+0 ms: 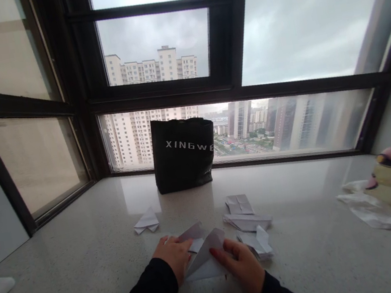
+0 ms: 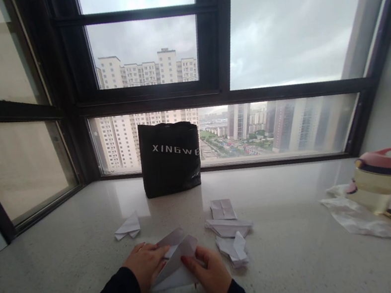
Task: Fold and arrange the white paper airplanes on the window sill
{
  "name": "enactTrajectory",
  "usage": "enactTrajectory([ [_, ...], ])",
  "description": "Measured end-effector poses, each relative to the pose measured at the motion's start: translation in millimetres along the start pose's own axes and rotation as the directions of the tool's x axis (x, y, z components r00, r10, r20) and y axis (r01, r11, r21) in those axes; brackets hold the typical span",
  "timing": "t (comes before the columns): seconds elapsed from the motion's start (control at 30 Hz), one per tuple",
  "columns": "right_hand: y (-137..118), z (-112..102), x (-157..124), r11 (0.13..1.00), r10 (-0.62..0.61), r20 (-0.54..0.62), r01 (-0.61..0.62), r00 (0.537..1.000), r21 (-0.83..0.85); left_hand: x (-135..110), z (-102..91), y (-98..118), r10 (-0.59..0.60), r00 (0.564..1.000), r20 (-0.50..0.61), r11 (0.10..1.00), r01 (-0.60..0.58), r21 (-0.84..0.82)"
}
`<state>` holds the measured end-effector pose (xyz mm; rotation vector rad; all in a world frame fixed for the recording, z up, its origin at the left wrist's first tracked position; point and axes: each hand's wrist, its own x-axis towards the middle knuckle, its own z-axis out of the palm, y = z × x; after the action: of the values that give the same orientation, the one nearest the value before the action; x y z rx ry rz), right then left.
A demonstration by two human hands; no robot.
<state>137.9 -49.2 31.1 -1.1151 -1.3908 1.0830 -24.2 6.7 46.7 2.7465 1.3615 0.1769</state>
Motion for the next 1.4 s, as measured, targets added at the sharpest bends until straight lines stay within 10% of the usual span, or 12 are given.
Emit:
enactTrajectory([
  [0.2,2,-1,1,0.999,0.022,-0.019,-0.021,1.0,0.047,6,1.6,-11,-0.204,0.94,-0.272,0.972,0.163,-0.168],
  [0.63,6,-7,3,0.972,-0.086,-0.067,0.069,0.994,-0.224,17,8.1,-23,-0.17,0.985,-0.022,0.508,0.069,-0.859],
  [0.87,-4,-4,-6,0.843,-0.303,-0.087,0.224,0.949,-0.489,13,11.2,-12,-0.077,0.991,0.107,0.358,0.127,-0.925],
  [1.03,1,-9,-4,0.591,-0.419,-0.143,0.15,0.896,-0.793,8,11.4,-6,0.137,0.954,0.266,0.057,0.261,-0.964],
  [1.4,3,-10,-1,0.665,-0.336,-0.179,0.099,0.925,-0.741,6,10.1,-2,0.194,0.933,0.302,-0.132,0.33,-0.935],
])
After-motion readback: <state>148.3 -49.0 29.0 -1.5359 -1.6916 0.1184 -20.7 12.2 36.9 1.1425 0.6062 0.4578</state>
